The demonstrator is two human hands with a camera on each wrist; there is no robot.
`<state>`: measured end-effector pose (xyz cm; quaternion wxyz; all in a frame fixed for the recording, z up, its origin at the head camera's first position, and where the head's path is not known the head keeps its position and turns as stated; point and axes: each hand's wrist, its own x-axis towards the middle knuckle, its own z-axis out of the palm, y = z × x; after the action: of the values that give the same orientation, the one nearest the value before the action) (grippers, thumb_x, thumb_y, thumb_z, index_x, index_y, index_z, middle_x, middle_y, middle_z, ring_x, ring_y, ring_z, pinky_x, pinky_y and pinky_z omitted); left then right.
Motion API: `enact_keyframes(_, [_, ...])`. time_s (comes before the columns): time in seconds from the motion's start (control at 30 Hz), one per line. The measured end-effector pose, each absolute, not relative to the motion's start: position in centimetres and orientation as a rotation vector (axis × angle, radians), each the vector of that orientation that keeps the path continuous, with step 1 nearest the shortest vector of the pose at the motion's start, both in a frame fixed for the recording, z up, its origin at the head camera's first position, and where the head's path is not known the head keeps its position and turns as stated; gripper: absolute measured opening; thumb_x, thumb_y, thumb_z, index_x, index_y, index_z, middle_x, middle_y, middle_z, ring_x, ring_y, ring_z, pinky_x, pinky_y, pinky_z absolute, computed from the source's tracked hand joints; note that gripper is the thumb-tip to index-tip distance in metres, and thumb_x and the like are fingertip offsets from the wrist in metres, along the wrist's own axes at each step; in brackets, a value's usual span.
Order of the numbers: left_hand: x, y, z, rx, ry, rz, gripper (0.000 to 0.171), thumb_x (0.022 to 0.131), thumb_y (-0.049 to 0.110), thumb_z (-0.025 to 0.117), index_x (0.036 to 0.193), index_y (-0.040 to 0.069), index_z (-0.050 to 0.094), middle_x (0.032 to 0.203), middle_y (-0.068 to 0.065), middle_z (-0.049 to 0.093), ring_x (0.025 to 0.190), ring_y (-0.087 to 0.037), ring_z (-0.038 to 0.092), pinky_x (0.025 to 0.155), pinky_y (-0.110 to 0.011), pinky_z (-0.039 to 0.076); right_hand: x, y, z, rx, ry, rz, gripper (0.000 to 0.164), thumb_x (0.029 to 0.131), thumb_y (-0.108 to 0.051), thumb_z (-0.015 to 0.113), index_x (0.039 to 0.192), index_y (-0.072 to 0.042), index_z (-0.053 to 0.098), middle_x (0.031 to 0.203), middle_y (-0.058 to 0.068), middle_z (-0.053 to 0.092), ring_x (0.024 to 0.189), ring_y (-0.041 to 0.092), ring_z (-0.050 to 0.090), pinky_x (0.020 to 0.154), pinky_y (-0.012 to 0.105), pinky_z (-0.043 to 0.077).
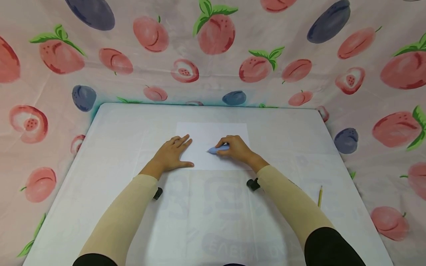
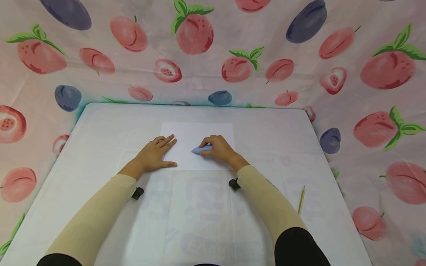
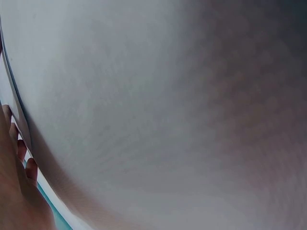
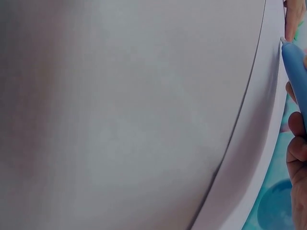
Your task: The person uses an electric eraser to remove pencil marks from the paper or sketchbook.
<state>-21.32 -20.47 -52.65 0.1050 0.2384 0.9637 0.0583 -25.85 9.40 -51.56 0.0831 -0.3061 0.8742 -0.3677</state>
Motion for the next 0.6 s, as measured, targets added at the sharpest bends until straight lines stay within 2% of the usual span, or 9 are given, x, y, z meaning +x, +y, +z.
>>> enact_keyframes(0.6, [-21.22,-20.38,-52.26,0.693,2.834,0.196,0.103,0.083,0.078,0.051,0.160,0.020,0.014,0.167,0.001,0.007,0.150,-0.030,0.016,0.119,-0.051,0.022,-26.03,10.06,-51.71,-0.919,2.641,-1.054,0.015,0.082,-0.020,0.081,0.096,-0.016,0.076,0.100,-0.001,0.074,0.095,0.017,0.066,0.090,0.036,0.052])
